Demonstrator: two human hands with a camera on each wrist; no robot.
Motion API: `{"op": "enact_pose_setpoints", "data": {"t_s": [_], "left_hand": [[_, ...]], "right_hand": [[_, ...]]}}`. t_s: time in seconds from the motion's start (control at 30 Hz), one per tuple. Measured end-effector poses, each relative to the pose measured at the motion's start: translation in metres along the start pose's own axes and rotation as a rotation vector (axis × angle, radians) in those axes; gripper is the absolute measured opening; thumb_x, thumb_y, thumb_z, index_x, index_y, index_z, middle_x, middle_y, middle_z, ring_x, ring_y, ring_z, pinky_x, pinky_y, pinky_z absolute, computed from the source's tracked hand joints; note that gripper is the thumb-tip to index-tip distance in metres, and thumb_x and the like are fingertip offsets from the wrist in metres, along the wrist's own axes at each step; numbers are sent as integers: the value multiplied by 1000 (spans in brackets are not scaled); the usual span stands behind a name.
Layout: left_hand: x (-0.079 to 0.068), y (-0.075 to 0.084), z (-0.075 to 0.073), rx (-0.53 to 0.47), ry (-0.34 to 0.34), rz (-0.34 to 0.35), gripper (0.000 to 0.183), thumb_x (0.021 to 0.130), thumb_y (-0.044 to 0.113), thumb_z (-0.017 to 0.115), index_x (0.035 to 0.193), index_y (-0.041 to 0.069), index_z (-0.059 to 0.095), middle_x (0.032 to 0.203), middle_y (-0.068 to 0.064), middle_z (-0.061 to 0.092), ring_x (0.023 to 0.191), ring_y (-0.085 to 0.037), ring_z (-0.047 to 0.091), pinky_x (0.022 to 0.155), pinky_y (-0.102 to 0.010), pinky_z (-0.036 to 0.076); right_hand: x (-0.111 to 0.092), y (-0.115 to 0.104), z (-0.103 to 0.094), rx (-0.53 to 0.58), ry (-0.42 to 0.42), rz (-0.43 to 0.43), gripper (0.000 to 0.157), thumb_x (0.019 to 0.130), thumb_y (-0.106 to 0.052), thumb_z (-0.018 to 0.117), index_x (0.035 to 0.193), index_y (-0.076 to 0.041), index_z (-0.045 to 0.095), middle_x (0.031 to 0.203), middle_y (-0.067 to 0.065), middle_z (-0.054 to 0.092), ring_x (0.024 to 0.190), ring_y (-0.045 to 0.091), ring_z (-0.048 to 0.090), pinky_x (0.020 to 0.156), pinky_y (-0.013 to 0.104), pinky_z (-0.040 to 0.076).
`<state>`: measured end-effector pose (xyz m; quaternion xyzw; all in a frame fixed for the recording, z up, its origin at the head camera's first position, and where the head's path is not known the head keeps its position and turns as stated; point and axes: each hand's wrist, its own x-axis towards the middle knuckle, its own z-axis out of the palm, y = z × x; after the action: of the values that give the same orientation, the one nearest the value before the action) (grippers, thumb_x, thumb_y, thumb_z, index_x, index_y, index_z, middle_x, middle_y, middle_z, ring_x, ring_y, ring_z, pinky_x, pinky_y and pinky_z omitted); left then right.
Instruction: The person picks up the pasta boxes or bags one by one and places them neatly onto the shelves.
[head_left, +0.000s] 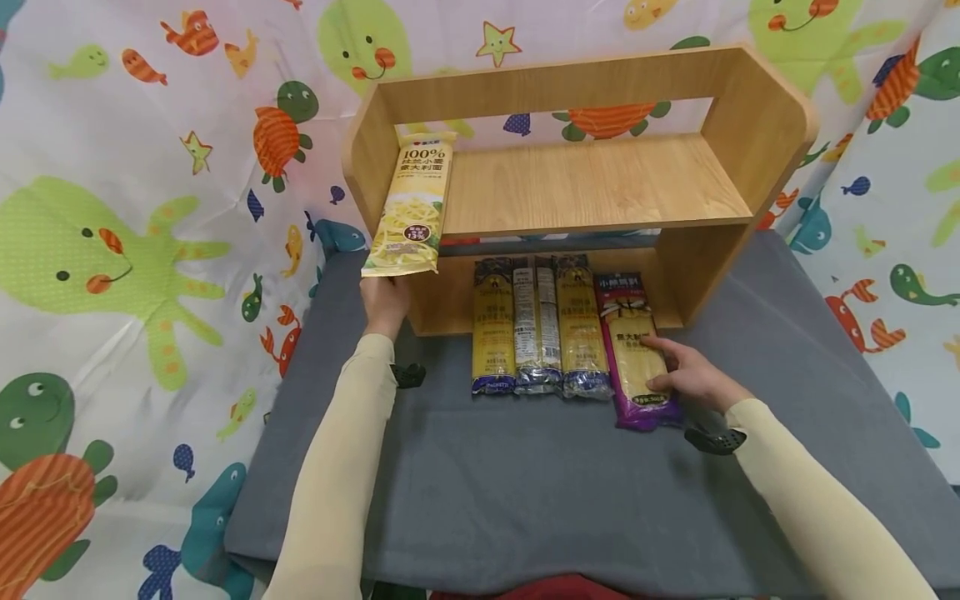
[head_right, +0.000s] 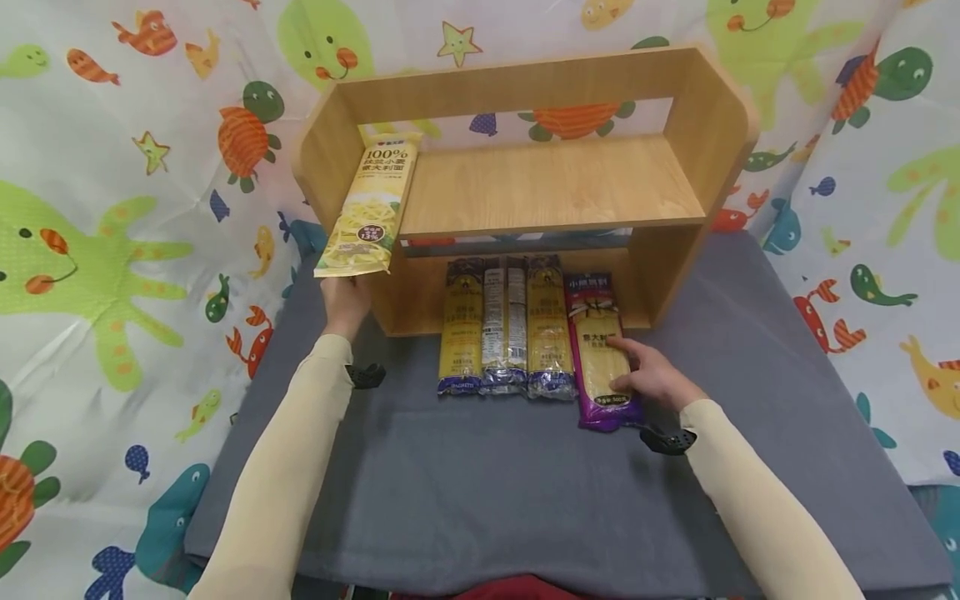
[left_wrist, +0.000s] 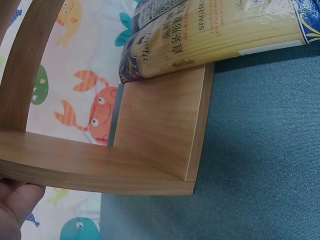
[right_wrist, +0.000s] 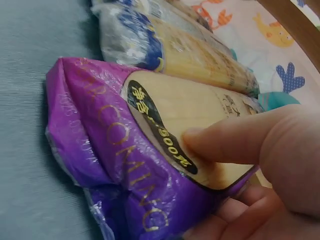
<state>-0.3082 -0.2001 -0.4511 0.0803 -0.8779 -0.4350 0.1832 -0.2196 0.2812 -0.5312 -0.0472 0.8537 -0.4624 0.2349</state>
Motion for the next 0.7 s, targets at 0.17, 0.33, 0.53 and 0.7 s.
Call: {"op": "enact_pose_setpoints", "data": {"t_s": [0.17, 0.33, 0.53, 0.7], "left_hand": [[-2, 0, -3, 12, 9, 2, 40, 109, 21, 47, 146, 7, 52, 132, -23, 63, 112, -35, 65, 89, -48, 54], [-2, 1, -1, 25, 5, -1, 40, 109, 23, 49, 147, 9, 52, 132, -22, 64, 114, -35, 65, 92, -49, 54], [-1, 2, 0, 33, 10, 20, 40, 109, 23, 49, 146, 8, 52, 132, -22, 64, 116, -36, 66, 94, -50, 54], [0, 1, 1, 70, 24, 37, 39, 109, 20, 48, 144, 6, 54, 130, -23, 65, 118, -37, 66, 95, -50, 54]], "right_hand": [[-13, 6, 6, 40, 4, -37, 85, 89, -6, 73, 159, 1, 26, 135, 38, 54, 106, 27, 62, 81, 28, 53], [-32, 10, 13, 136, 22, -64, 85, 87, 0, 72, 158, 4, 26, 143, 42, 47, 101, 7, 61, 80, 24, 55], [-61, 8, 19, 187, 28, -35, 85, 90, -1, 69, 160, 3, 21, 147, 43, 42, 100, 5, 60, 80, 24, 55], [-82, 4, 29, 249, 56, -33, 84, 89, 2, 67, 159, 6, 19, 139, 43, 50, 95, 2, 63, 77, 26, 57]]}}
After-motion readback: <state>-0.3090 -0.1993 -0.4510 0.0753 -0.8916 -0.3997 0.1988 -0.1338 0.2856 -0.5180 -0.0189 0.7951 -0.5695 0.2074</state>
